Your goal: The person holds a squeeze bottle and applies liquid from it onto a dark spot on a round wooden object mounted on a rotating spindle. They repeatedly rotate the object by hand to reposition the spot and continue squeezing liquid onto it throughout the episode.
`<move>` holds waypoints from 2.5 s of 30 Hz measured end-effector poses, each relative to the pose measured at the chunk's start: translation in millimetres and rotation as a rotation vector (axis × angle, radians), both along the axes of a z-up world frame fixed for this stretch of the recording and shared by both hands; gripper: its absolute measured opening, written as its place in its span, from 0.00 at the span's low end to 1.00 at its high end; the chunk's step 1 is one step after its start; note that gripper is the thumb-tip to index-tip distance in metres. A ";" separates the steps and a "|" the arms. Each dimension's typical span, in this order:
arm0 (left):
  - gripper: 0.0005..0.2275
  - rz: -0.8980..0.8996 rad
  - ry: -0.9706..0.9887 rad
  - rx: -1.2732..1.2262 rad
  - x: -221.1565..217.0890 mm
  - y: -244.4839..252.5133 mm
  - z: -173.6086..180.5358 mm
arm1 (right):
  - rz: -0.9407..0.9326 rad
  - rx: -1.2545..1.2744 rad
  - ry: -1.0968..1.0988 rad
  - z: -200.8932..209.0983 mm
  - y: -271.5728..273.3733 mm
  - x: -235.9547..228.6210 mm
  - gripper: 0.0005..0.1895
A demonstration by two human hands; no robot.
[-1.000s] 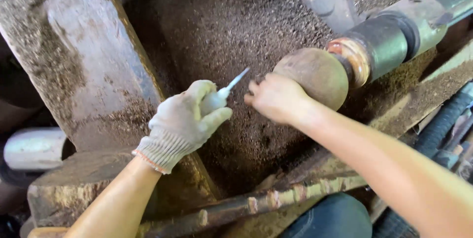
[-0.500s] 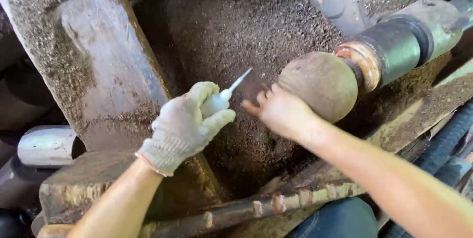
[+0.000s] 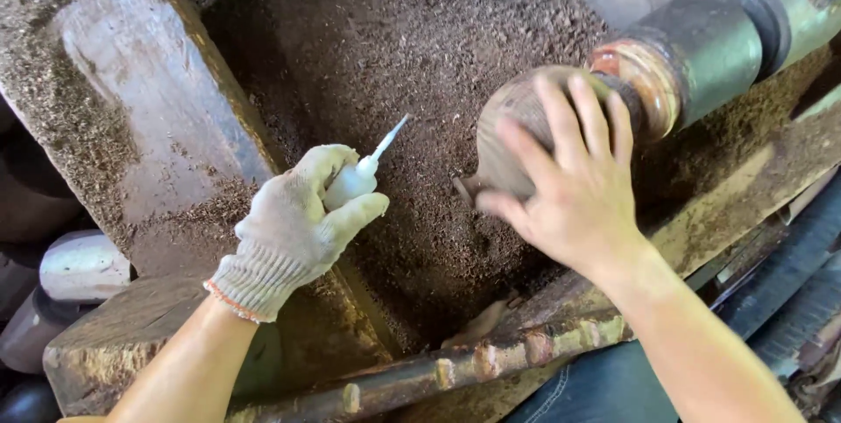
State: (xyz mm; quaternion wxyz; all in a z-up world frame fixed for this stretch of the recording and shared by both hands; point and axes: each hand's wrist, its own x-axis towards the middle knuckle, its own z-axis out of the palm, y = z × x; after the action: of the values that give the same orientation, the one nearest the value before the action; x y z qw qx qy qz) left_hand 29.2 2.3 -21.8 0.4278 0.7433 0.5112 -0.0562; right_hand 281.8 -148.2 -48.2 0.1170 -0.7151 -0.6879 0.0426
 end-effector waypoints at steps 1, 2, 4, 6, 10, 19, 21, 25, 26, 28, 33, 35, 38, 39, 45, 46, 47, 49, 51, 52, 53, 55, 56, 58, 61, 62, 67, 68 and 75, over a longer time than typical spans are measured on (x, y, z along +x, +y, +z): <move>0.25 -0.013 0.037 0.004 1.5 1.1 0.4 | -0.067 -0.092 0.021 -0.8 6.1 -3.6 0.46; 0.25 -0.020 0.041 0.001 1.9 1.0 0.1 | -0.074 -0.095 0.025 2.2 12.7 -5.0 0.46; 0.24 -0.009 0.031 -0.021 0.9 0.7 -1.0 | -0.131 -0.260 0.011 9.4 29.8 -6.9 0.46; 0.25 -0.020 0.012 -0.011 -1.0 1.1 -2.3 | -0.132 -0.269 -0.023 11.8 29.0 -7.2 0.47; 0.25 -0.028 0.098 -0.024 4.5 2.9 7.5 | -0.120 -0.255 -0.152 10.1 13.5 -9.1 0.53; 0.18 -0.303 -0.047 -0.039 12.6 -15.8 17.6 | -0.306 0.381 0.183 -47.5 -27.7 1.6 0.34; 0.20 -0.353 -0.086 0.056 15.8 -24.3 16.7 | -0.318 0.377 0.181 -38.7 -16.5 1.1 0.32; 0.23 -0.355 -0.267 0.354 18.9 -41.0 8.1 | -0.330 0.317 0.110 -28.7 -6.8 3.6 0.25; 0.23 -0.357 -0.259 0.356 21.0 -42.5 9.3 | -0.330 0.319 0.119 -28.1 -4.1 5.2 0.25; 0.24 -0.417 -0.246 0.395 24.7 -45.7 10.9 | -0.315 0.274 0.118 -26.4 2.3 8.7 0.22; 0.24 -0.494 -0.264 0.445 34.1 -50.4 10.4 | -0.346 0.200 0.168 -18.4 17.2 10.4 0.18; 0.23 -0.510 -0.251 0.441 36.0 -49.7 10.7 | -0.354 0.194 0.175 -15.7 21.3 10.8 0.17; 0.24 -0.509 -0.294 0.461 34.5 -49.9 7.9 | -0.342 0.183 0.141 -13.6 26.0 10.3 0.18; 0.23 -0.517 -0.287 0.448 34.8 -49.8 7.0 | -0.342 0.169 0.143 -14.8 25.8 10.9 0.17; 0.22 -0.504 -0.273 0.468 34.2 -47.8 5.0 | -0.345 0.150 0.167 -14.3 31.7 11.5 0.16; 0.22 -0.495 -0.277 0.493 33.6 -47.1 5.7 | -0.353 0.141 0.179 -11.5 35.2 10.8 0.17; 0.22 -0.495 -0.278 0.496 33.6 -46.7 6.1 | -0.353 0.144 0.177 -12.4 36.0 11.8 0.17; 0.22 -0.488 -0.250 0.440 32.8 -45.6 6.2 | -0.350 0.100 0.193 -15.3 38.6 12.8 0.18; 0.22 -0.486 -0.251 0.453 34.6 -46.0 6.6 | -0.373 0.087 0.202 -12.3 40.2 11.3 0.18; 0.22 -0.487 -0.253 0.465 35.3 -46.1 6.6 | -0.398 0.073 0.212 -11.0 41.0 10.4 0.18; 0.22 -0.483 -0.252 0.465 34.7 -44.7 6.3 | -0.395 0.073 0.212 -11.6 40.7 10.7 0.18; 0.20 -0.488 -0.241 0.448 33.2 -42.4 5.5 | -0.365 0.124 0.156 -13.4 39.5 10.8 0.15; 0.20 -0.485 -0.239 0.447 31.9 -41.8 6.0 | -0.362 0.122 0.157 -14.2 38.2 10.6 0.15; 0.19 -0.471 -0.268 0.458 30.0 -41.2 7.0 | -0.358 0.165 0.167 -15.4 35.0 11.2 0.14; 0.17 -0.472 -0.201 0.424 32.9 -39.3 10.0 | -0.335 0.199 0.104 -13.8 35.5 9.5 0.12; 0.17 -0.468 -0.200 0.424 32.6 -39.2 9.5 | -0.331 0.199 0.104 -18.4 30.1 9.3 0.12; 0.16 -0.452 -0.193 0.400 30.9 -37.4 15.2 | -0.397 0.209 0.091 -32.4 9.9 4.5 0.12; 0.16 -0.452 -0.190 0.401 29.3 -37.7 17.7 | -0.396 0.210 0.093 -29.3 9.4 1.8 0.12; 0.16 -0.450 -0.184 0.403 35.8 -37.3 25.3 | -0.367 0.425 0.145 -35.2 -9.9 -5.6 0.15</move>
State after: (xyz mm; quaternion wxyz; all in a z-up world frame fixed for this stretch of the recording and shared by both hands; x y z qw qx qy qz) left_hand 65.0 -35.0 3.5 0.2932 0.9095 0.2939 0.0203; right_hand 276.2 -158.1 -83.3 0.3186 -0.7822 -0.5303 -0.0734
